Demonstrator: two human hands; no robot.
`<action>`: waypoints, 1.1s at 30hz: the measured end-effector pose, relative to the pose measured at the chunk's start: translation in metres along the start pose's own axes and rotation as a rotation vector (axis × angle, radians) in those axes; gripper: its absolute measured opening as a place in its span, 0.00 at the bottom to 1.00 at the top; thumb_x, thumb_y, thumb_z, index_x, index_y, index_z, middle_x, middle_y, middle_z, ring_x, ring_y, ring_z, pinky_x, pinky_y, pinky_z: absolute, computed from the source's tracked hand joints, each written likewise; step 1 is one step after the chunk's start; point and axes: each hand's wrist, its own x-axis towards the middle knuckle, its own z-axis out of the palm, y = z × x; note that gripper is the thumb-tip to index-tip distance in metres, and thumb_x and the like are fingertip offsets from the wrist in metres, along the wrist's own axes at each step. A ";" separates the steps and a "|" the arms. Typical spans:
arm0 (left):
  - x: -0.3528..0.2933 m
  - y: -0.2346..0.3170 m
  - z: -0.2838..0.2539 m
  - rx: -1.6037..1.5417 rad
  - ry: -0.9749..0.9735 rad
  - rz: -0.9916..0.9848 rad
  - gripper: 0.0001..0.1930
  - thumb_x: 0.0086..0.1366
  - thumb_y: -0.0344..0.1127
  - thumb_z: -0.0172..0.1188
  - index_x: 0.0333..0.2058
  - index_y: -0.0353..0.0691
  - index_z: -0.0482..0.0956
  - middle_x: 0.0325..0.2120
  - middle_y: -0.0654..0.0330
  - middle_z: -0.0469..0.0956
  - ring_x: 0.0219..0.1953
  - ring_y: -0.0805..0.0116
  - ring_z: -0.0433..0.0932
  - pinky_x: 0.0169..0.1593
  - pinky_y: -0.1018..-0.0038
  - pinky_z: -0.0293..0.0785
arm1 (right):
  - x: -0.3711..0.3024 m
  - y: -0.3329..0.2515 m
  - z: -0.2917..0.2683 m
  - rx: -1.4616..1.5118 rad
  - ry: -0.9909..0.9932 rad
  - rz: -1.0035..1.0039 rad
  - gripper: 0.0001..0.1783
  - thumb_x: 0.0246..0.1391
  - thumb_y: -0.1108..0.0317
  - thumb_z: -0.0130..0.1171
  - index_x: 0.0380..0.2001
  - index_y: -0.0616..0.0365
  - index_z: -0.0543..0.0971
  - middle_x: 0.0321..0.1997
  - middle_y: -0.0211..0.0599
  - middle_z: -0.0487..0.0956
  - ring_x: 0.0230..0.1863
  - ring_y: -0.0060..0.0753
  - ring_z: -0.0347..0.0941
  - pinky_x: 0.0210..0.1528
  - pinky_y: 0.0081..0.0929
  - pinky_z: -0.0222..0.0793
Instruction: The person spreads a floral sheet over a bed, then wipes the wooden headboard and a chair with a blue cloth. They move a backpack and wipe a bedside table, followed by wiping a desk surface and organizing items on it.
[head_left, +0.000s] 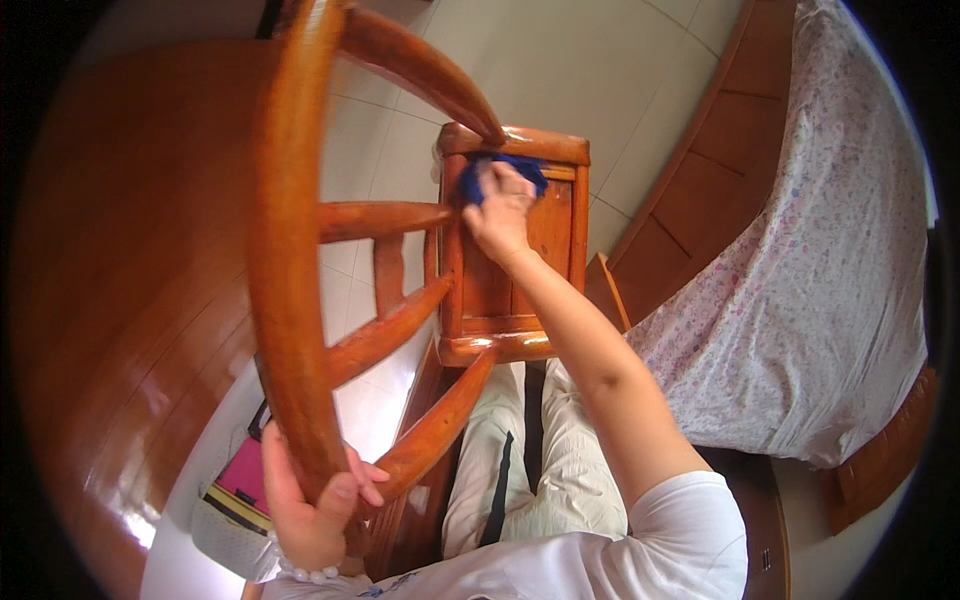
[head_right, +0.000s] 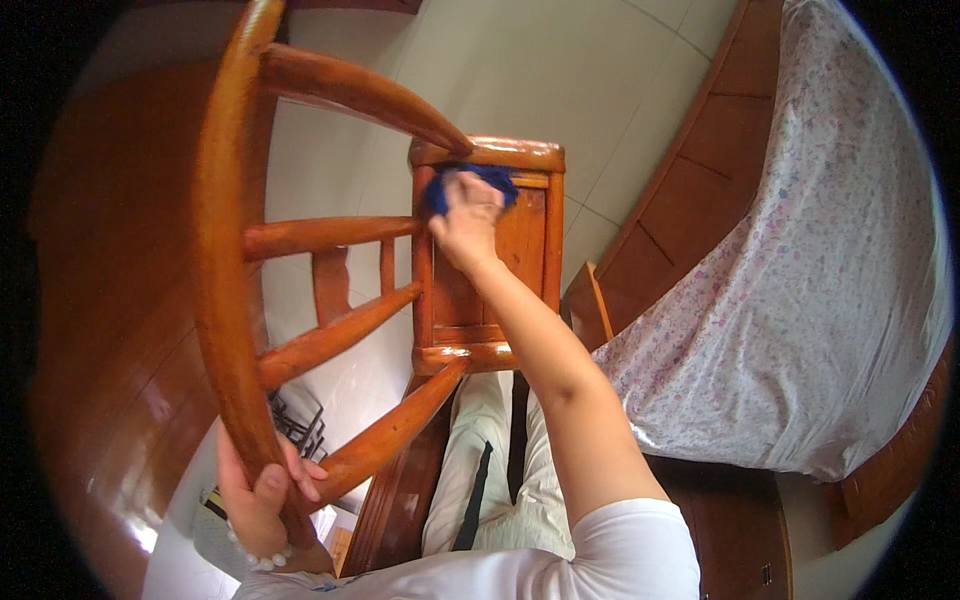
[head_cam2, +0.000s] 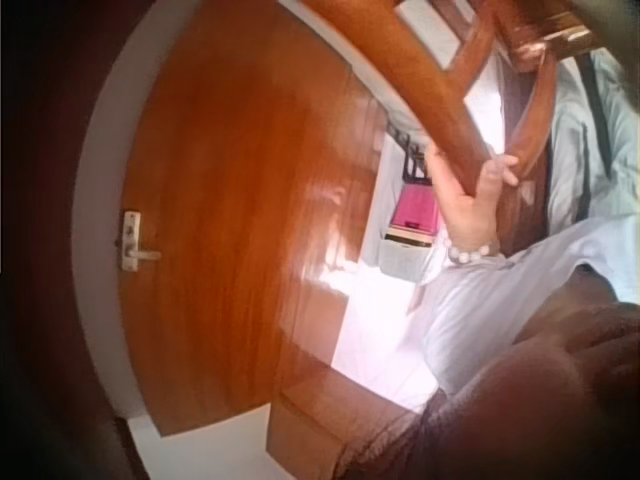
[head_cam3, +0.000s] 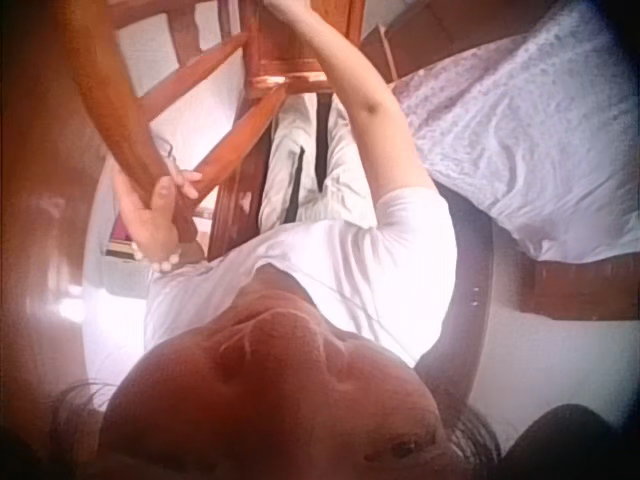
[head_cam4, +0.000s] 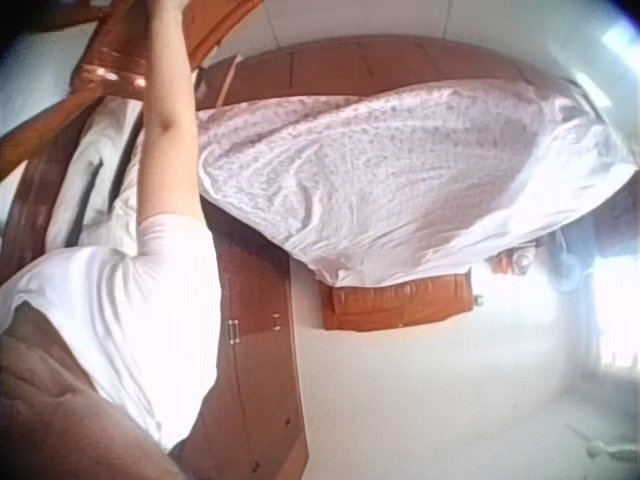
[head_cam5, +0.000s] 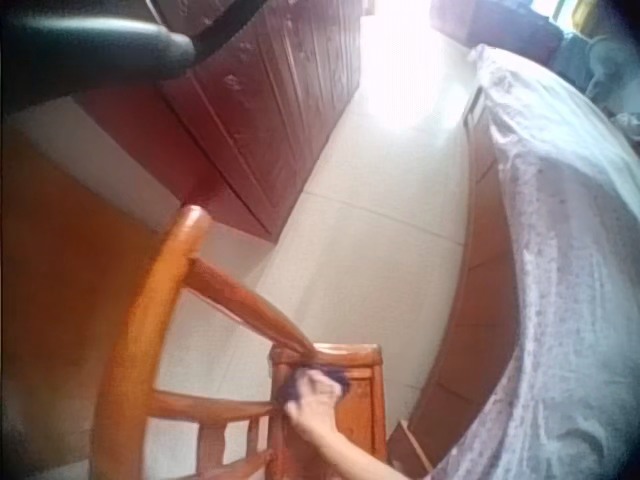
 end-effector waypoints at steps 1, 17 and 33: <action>0.003 0.002 0.000 -0.035 0.031 0.025 0.32 0.59 0.36 0.61 0.56 0.31 0.54 0.23 0.57 0.70 0.22 0.71 0.72 0.36 0.71 0.76 | 0.000 0.006 0.000 -0.045 -0.060 -0.133 0.36 0.40 0.54 0.62 0.54 0.54 0.69 0.54 0.42 0.66 0.60 0.41 0.55 0.62 0.43 0.45; 0.029 0.008 -0.012 -0.104 0.011 0.111 0.22 0.64 0.38 0.52 0.50 0.29 0.61 0.25 0.57 0.67 0.18 0.76 0.69 0.34 0.74 0.77 | -0.112 0.015 -0.096 0.177 -0.618 -0.493 0.33 0.43 0.60 0.49 0.58 0.50 0.70 0.59 0.37 0.65 0.58 0.42 0.58 0.63 0.44 0.48; 0.027 0.005 -0.013 -0.133 0.008 0.112 0.20 0.63 0.36 0.52 0.49 0.30 0.62 0.24 0.59 0.69 0.19 0.75 0.70 0.34 0.73 0.76 | -0.042 0.000 -0.057 0.420 -0.526 -0.134 0.20 0.43 0.66 0.62 0.44 0.53 0.77 0.44 0.38 0.72 0.50 0.42 0.68 0.48 0.35 0.64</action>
